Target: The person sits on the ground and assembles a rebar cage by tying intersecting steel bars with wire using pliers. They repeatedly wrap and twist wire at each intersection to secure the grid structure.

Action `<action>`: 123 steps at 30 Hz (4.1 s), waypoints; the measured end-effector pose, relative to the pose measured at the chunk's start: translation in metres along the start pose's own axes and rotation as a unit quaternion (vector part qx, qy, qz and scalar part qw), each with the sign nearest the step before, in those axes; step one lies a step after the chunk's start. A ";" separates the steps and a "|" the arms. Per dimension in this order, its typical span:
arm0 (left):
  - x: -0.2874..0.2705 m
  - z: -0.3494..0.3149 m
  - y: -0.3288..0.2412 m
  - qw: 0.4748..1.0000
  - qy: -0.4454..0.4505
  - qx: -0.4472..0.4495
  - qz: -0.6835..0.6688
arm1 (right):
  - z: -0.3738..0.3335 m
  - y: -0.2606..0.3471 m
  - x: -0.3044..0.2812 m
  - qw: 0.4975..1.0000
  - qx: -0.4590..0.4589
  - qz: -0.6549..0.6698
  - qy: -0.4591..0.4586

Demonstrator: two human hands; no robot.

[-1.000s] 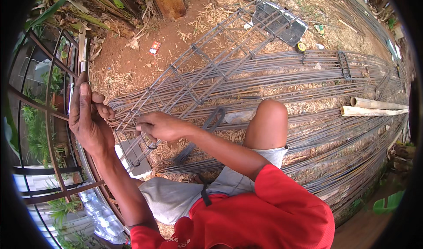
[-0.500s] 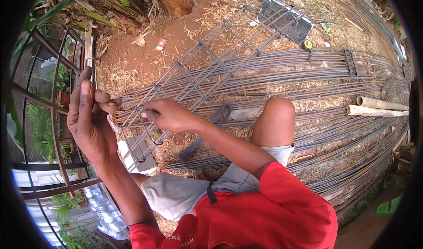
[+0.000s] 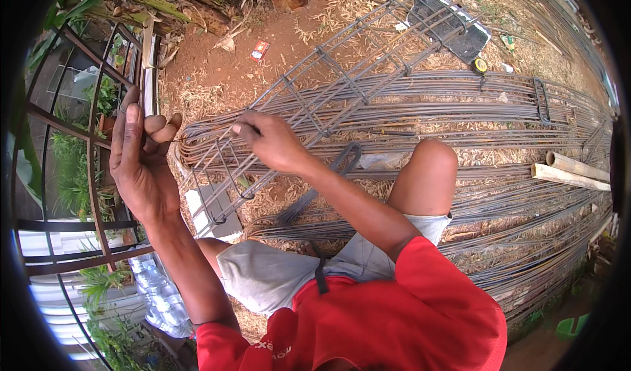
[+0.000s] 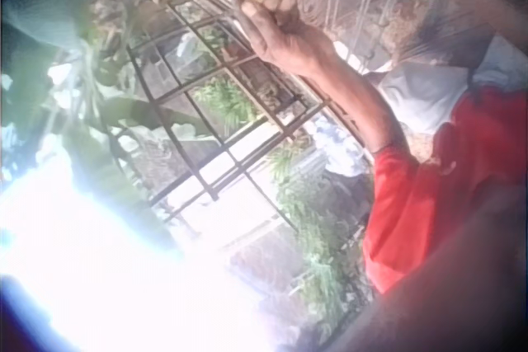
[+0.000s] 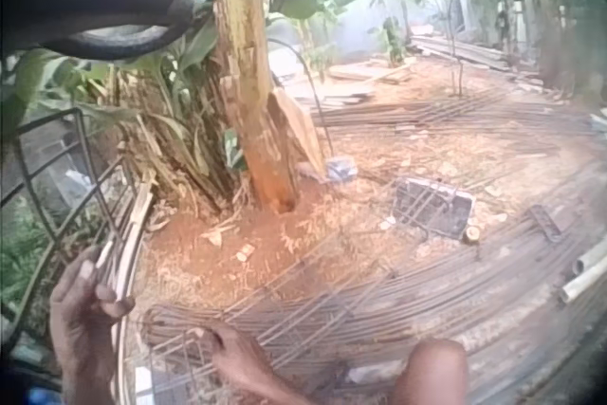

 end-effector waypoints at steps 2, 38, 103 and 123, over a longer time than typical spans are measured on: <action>-0.023 -0.001 0.014 0.995 -0.062 -0.020 0.070 | 0.016 -0.009 -0.046 0.971 0.049 0.233 -0.012; -0.171 -0.026 0.051 0.926 -0.223 -0.154 0.264 | -0.020 0.006 0.021 0.982 -0.095 -0.059 0.153; -0.449 -0.153 0.295 0.879 0.138 -0.378 0.256 | 0.050 -0.178 0.062 0.846 0.003 -0.460 -0.270; -0.444 -0.146 0.304 0.850 0.173 -0.413 0.279 | 0.059 -0.076 0.176 0.925 0.136 -0.349 0.063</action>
Point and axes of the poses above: each hand's wrist, its own z-axis towards the middle knuckle, its own x-axis out of the palm, y = z × x, the point moved 10 cm from there along z, towards the middle knuckle, and after that the axes turned 10 degrees about x, right-handed, at the moved point
